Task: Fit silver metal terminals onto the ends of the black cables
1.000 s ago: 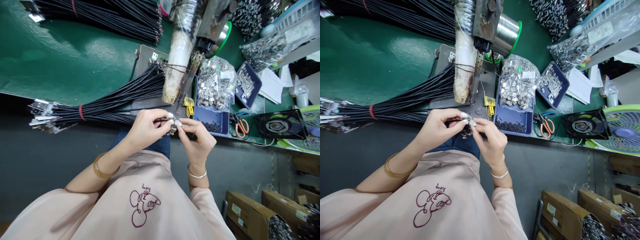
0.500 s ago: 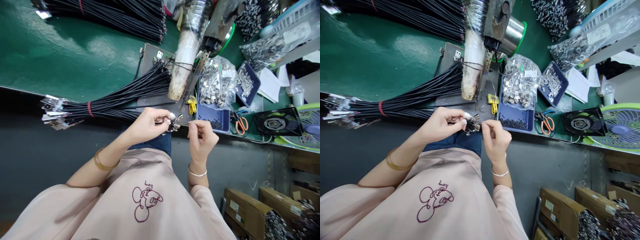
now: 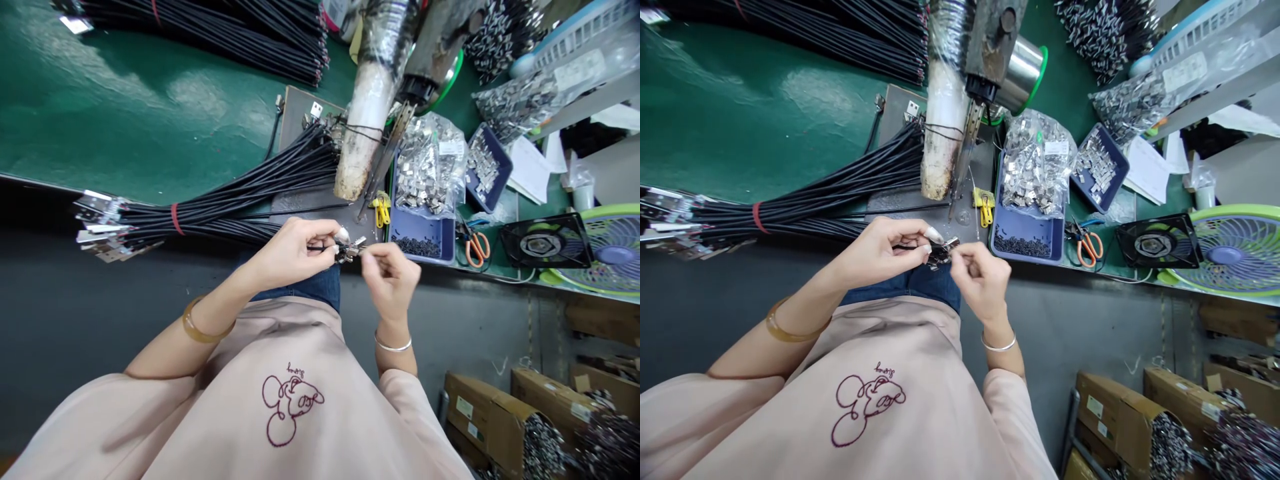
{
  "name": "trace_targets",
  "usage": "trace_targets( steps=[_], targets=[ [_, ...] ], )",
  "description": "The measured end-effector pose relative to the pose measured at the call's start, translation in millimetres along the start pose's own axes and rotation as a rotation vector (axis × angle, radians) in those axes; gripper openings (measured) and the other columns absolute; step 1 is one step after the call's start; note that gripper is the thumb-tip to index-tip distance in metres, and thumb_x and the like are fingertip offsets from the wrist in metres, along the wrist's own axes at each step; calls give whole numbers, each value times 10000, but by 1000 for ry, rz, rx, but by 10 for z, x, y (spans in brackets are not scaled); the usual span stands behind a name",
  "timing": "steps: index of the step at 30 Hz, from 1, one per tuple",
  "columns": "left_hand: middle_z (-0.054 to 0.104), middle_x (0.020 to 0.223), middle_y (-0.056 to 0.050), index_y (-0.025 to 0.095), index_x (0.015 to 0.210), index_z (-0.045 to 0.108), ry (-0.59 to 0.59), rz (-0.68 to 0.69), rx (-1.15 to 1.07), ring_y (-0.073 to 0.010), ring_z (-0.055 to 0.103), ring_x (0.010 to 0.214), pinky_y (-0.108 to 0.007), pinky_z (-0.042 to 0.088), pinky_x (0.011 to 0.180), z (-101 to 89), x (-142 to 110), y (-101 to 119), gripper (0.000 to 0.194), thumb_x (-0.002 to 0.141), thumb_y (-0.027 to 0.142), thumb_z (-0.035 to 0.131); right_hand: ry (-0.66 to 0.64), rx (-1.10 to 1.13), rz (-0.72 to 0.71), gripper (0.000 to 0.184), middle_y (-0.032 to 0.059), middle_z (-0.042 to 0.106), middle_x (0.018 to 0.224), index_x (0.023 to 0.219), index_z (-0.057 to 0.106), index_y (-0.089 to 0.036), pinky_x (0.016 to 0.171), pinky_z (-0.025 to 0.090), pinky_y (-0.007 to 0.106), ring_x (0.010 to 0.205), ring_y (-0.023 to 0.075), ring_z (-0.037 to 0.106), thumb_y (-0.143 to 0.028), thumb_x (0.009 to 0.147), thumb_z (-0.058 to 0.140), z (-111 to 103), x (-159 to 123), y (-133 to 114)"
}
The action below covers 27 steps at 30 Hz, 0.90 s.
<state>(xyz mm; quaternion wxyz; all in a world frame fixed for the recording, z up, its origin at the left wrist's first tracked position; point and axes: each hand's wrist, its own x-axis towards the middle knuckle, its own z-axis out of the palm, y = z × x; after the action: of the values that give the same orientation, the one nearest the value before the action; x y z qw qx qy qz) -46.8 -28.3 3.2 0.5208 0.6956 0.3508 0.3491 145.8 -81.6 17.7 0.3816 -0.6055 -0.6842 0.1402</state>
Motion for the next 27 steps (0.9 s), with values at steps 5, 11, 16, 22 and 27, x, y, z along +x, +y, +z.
trace_targets(
  steps=[5, 11, 16, 22, 27],
  targets=[
    [648, 660, 14, 144, 790, 702, 100, 154, 146, -76, 476, 547, -211, 356, 546, 43, 7, 25, 80, 844, 159, 645, 111, -204, 150, 214, -39, 593, 623, 823, 685, -192, 503, 319, 245, 479, 80, 412, -384, 901, 631, -411, 223, 365],
    [701, 664, -14, 147, 750, 710, 85, 202, 224, -108, 581, 590, -227, 403, 603, 35, 77, 50, 190, 901, 170, 596, -190, -328, 211, 107, -22, 676, 737, 792, 681, -172, 561, 321, 260, 476, 60, 355, -277, 815, 680, -452, 550, 747],
    [661, 572, 2, 134, 689, 637, 19, -24, -55, -84, 565, 510, -188, 398, 525, 11, 123, -6, 200, 876, 195, 598, -43, -280, 177, 79, -66, 561, 623, 780, 638, -183, 547, 292, 254, 463, 56, 321, -240, 829, 663, -386, 491, 578],
    [605, 594, 17, 121, 768, 641, 139, -59, -116, -72, 528, 536, -183, 421, 546, 99, 134, 12, 43, 790, 154, 623, 101, 238, 188, 115, -15, 676, 808, 836, 641, -207, 454, 288, 219, 480, 48, 394, -309, 850, 692, -198, 172, 174],
    [538, 583, 39, 124, 749, 618, 194, -63, -62, -54, 461, 534, -173, 381, 535, 152, 126, 11, 6, 754, 126, 621, 2, 289, 252, 156, -6, 714, 820, 885, 714, -204, 448, 298, 226, 471, 45, 389, -352, 889, 667, 100, 59, 85]
  ],
)
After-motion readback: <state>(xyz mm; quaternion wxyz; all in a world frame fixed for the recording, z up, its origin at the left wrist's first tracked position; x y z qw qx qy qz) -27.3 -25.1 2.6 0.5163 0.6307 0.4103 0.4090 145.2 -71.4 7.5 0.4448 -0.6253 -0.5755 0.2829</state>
